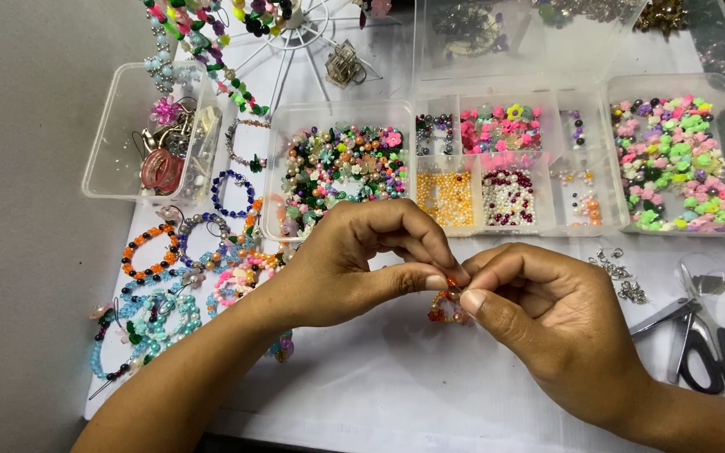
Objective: Assembling a beaded piece of jewelry by selecting beads from an organizer and threading them onto a string.
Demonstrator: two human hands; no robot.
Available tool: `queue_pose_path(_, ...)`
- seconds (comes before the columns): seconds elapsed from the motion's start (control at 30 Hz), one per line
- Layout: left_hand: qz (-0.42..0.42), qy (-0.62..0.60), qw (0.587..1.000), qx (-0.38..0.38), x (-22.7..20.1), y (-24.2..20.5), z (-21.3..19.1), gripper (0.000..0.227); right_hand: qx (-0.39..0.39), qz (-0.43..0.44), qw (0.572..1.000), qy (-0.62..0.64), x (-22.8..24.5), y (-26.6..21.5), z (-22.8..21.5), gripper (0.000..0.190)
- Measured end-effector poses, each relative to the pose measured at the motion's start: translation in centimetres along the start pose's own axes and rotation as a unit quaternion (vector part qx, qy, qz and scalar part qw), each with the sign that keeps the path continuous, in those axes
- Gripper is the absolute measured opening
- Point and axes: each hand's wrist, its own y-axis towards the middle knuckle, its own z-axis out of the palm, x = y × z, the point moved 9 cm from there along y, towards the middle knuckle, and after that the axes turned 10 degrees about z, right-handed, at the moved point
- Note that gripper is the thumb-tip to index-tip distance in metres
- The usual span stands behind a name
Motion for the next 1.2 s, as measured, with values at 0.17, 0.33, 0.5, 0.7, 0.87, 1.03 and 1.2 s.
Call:
queue_pose_path(0.17,0.062,0.125,0.99,0.02,-2.5,0.5,0.1,0.012,-0.011,0.001,1.0,-0.007,-0.2,0.4,-0.1,0.005)
queue_pose_path(0.33,0.144,0.262,0.954,0.03,-4.0,0.4,0.5,0.009,-0.018,0.033,0.999,-0.016,-0.6,0.7,-0.2,0.007)
queue_pose_path(0.5,0.208,0.316,0.925,0.04,-4.8,0.2,1.1,0.002,-0.003,0.016,1.0,-0.008,-0.7,0.6,-0.3,0.008)
queue_pose_path(0.7,0.316,0.413,0.854,0.024,-7.6,-0.4,2.2,0.016,-0.007,0.058,0.998,0.022,-1.7,0.8,-0.5,0.02)
queue_pose_path(0.87,0.305,0.434,0.847,0.046,-7.8,-0.5,2.8,0.014,0.053,0.019,0.998,0.017,-0.1,0.5,0.2,0.015)
queue_pose_path(1.03,0.295,0.425,0.853,0.067,-8.1,-0.4,3.1,0.017,0.033,0.028,0.999,-0.021,0.2,0.7,0.0,0.012)
queue_pose_path(1.2,0.196,0.456,0.868,0.031,-7.7,-1.1,1.6,0.015,0.053,0.017,0.997,-0.06,1.9,0.3,0.9,0.01)
